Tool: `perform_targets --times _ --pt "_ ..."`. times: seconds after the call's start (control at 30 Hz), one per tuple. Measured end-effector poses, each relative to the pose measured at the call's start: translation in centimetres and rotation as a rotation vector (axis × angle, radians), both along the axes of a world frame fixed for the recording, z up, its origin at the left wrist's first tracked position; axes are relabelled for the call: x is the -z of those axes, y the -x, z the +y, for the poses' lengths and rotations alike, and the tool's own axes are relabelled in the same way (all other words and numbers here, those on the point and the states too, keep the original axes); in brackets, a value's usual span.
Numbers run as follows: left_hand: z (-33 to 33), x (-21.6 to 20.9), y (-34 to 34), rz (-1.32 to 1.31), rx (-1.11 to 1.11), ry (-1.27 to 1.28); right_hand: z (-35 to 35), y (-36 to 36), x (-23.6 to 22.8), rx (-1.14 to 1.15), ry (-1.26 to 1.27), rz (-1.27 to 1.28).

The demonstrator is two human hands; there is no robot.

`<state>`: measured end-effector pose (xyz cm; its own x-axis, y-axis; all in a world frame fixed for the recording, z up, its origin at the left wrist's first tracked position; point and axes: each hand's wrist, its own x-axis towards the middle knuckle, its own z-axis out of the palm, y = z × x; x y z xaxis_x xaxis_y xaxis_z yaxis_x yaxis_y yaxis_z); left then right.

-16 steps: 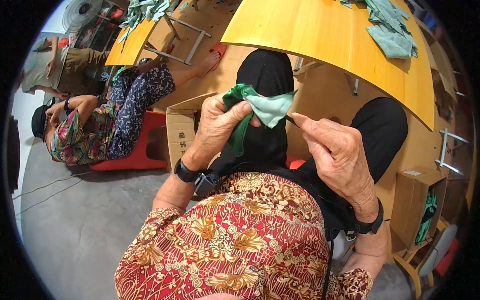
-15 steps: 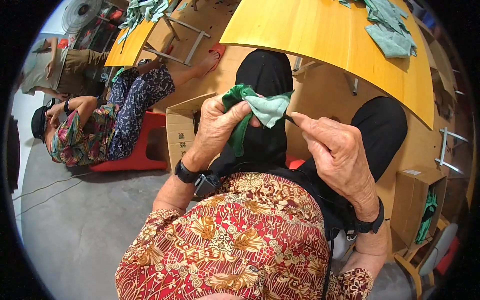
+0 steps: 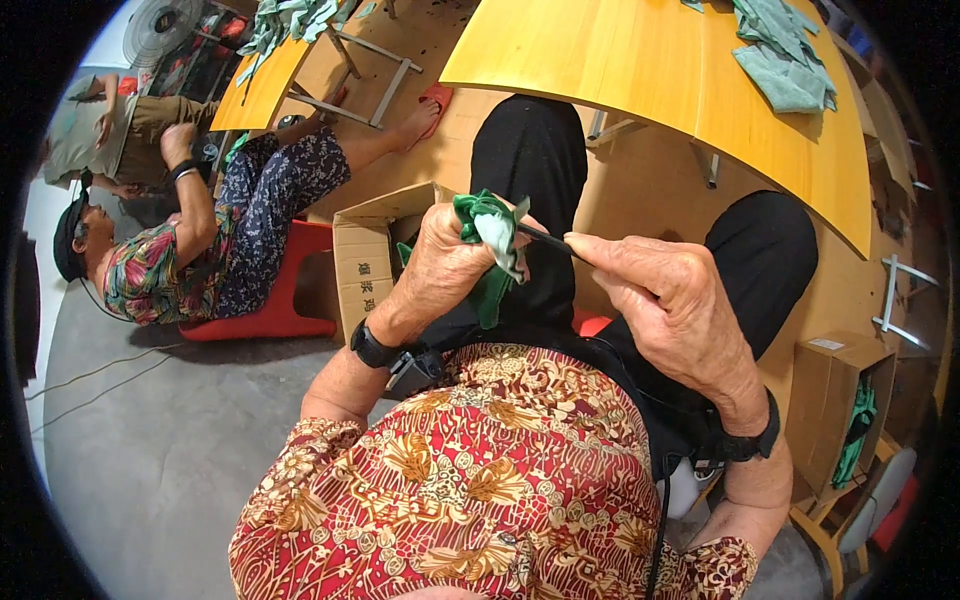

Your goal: Using a thin rod to turn small pieces of green fabric inside out.

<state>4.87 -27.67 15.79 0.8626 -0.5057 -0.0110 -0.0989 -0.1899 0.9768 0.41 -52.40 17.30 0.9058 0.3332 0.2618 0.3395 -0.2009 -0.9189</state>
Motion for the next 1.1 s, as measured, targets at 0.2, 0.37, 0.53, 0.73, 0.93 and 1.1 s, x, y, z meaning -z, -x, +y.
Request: perform_targets --times 0.2,0.37,0.53,0.73,0.93,1.1 --pt "-0.5 -2.3 1.2 0.035 -0.195 0.162 0.8 0.8 1.6 0.104 -0.053 -0.039" --pt "1.4 -2.3 0.7 -0.142 -0.106 -0.092 -0.4 0.9 1.7 0.008 0.015 -0.112" --pt "1.1 -2.3 1.1 -0.120 0.209 -0.127 -1.4 0.4 0.6 -0.224 0.026 -0.017" --pt "0.4 -1.0 1.3 -0.068 0.008 -0.046 0.4 1.1 2.7 -0.149 -0.161 0.219" --pt "0.1 -3.3 1.7 -0.072 -0.215 0.082 0.3 0.8 2.7 -0.024 -0.126 0.062" --pt "0.0 -4.6 1.4 0.039 -0.130 0.022 -0.6 0.5 2.2 -0.021 -0.112 -0.023"
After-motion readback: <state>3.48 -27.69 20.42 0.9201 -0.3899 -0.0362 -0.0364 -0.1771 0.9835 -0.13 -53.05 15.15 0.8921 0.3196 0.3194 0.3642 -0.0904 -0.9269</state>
